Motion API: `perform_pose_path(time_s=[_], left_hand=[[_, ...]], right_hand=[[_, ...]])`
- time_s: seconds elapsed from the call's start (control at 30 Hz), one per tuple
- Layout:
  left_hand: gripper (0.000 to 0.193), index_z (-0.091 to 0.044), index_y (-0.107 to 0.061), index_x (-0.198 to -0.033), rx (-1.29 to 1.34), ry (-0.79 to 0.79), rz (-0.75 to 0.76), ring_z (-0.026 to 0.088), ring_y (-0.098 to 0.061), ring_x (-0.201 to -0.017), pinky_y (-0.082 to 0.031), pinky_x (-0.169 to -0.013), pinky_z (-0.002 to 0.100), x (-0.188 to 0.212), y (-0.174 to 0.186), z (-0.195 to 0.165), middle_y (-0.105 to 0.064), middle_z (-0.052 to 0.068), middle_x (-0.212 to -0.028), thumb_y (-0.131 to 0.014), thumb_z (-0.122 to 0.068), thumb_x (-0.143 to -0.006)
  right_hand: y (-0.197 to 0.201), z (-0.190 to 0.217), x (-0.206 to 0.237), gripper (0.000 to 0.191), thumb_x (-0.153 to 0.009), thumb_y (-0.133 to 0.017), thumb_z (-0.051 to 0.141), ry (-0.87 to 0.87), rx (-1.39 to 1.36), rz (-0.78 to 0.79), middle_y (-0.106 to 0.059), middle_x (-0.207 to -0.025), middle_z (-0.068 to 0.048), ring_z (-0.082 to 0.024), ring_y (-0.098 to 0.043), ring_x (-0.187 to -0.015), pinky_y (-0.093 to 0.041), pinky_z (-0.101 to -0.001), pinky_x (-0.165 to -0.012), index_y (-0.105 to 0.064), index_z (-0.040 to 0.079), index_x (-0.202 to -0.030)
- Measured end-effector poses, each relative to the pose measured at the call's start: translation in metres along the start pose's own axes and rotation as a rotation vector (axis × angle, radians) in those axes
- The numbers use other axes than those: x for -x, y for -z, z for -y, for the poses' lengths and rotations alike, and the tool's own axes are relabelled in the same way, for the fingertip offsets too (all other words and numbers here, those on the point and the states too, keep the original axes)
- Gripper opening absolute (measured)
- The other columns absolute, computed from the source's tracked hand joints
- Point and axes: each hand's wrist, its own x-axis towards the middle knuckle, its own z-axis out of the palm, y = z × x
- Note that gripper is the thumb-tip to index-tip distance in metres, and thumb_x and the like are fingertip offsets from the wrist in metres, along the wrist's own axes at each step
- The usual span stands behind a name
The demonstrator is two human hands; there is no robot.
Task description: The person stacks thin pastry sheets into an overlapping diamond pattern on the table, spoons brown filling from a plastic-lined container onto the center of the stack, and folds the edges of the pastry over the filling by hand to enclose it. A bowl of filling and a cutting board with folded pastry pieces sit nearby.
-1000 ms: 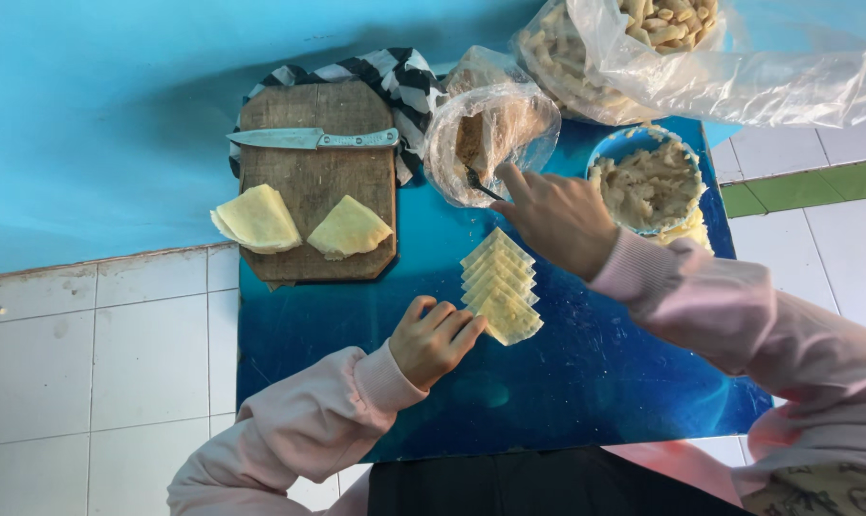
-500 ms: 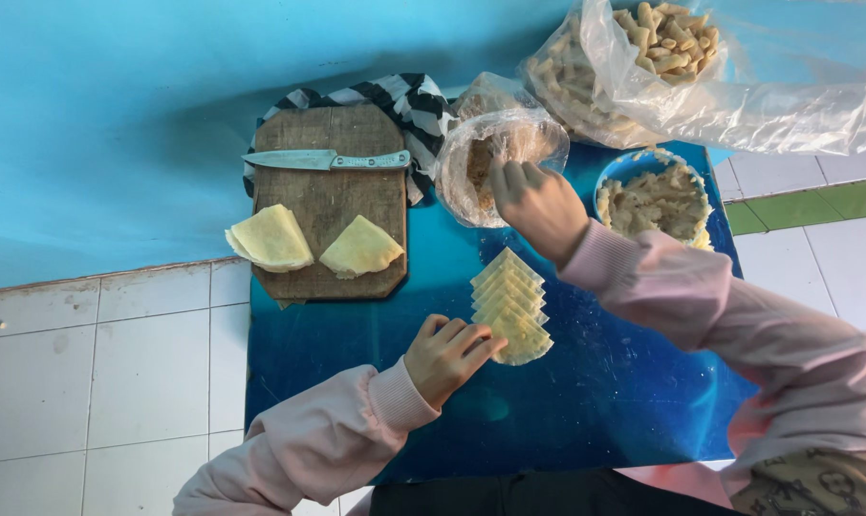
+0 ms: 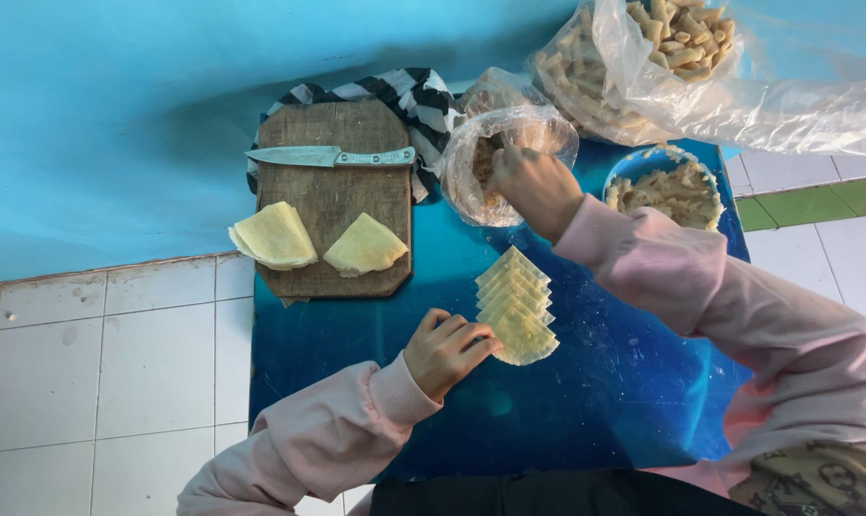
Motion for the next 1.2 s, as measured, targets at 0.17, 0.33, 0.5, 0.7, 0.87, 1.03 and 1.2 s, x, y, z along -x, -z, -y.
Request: perform_pose_path(time_s=[0.17,0.33,0.5,0.7,0.87,1.03,1.2], left_hand=[[0.016,-0.018,-0.073,-0.103,0.02,0.025,-0.019,0.015,-0.066,-0.089,-0.046,-0.086,0.037,-0.001,-0.001,0.002,-0.069,-0.004,-0.102,-0.077,-0.014,-0.088],[0.015,-0.018,-0.073,-0.102,0.045,0.046,-0.003,0.015,-0.066,-0.089,-0.046,-0.086,0.036,-0.002,0.005,0.002,-0.071,-0.004,-0.101,-0.077,-0.013,-0.088],[0.014,-0.017,-0.073,-0.101,0.064,0.05,-0.019,0.015,-0.067,-0.091,-0.046,-0.087,0.035,-0.003,0.007,0.002,-0.072,-0.004,-0.1,-0.079,-0.015,-0.089],[0.017,-0.018,-0.072,-0.098,0.085,0.062,-0.028,0.014,-0.066,-0.089,-0.045,-0.085,0.035,-0.005,0.005,0.002,-0.072,-0.006,-0.098,-0.084,-0.019,-0.086],[0.019,-0.018,-0.07,-0.098,0.104,0.061,-0.038,0.014,-0.065,-0.088,-0.044,-0.085,0.036,-0.008,0.008,0.002,-0.071,-0.007,-0.098,-0.084,-0.02,-0.085],[0.021,-0.018,-0.07,-0.097,0.114,0.049,-0.048,0.014,-0.063,-0.085,-0.043,-0.084,0.037,-0.011,0.012,0.0,-0.07,-0.006,-0.097,-0.085,-0.02,-0.083],[0.023,-0.018,-0.068,-0.097,0.08,0.04,-0.068,0.013,-0.063,-0.084,-0.042,-0.084,0.036,-0.014,0.011,-0.002,-0.071,-0.008,-0.095,-0.086,-0.022,-0.084]], right_hand=[[0.015,-0.006,0.018,0.02,-0.093,-0.064,0.001,-0.136,-0.399,-0.039,-0.068,-0.087,-0.016,-0.033,-0.07,-0.077,-0.056,-0.0399,-0.068,-0.065,-0.005,-0.112],[0.024,0.0,0.023,0.015,-0.098,-0.065,0.007,-0.256,-0.671,-0.212,-0.072,-0.079,-0.015,-0.027,-0.07,-0.068,-0.055,-0.0351,-0.063,-0.074,-0.001,-0.108],[0.027,-0.002,0.026,0.019,-0.101,-0.064,0.011,-0.464,-0.91,-0.153,-0.075,-0.074,-0.01,-0.013,-0.07,-0.056,-0.055,-0.0266,-0.055,-0.076,0.001,-0.112],[0.036,-0.005,0.034,0.019,-0.102,-0.065,0.011,-0.476,-0.945,-0.177,-0.074,-0.074,-0.007,-0.011,-0.069,-0.058,-0.054,-0.0251,-0.056,-0.076,0.0,-0.113],[0.059,0.0,0.059,0.019,-0.102,-0.066,0.012,-0.556,-1.019,-0.192,-0.071,-0.073,-0.005,-0.007,-0.064,-0.059,-0.051,-0.0236,-0.055,-0.075,-0.001,-0.112],[0.087,0.01,0.113,0.021,-0.103,-0.064,0.015,-0.703,-1.229,-0.053,-0.067,-0.073,-0.001,-0.005,-0.059,-0.06,-0.045,-0.0221,-0.053,-0.076,0.002,-0.114],[0.093,0.031,0.171,0.023,-0.101,-0.063,0.013,-0.765,-1.347,0.112,-0.068,-0.077,-0.001,-0.006,-0.06,-0.064,-0.047,-0.0205,-0.056,-0.076,0.003,-0.117]])
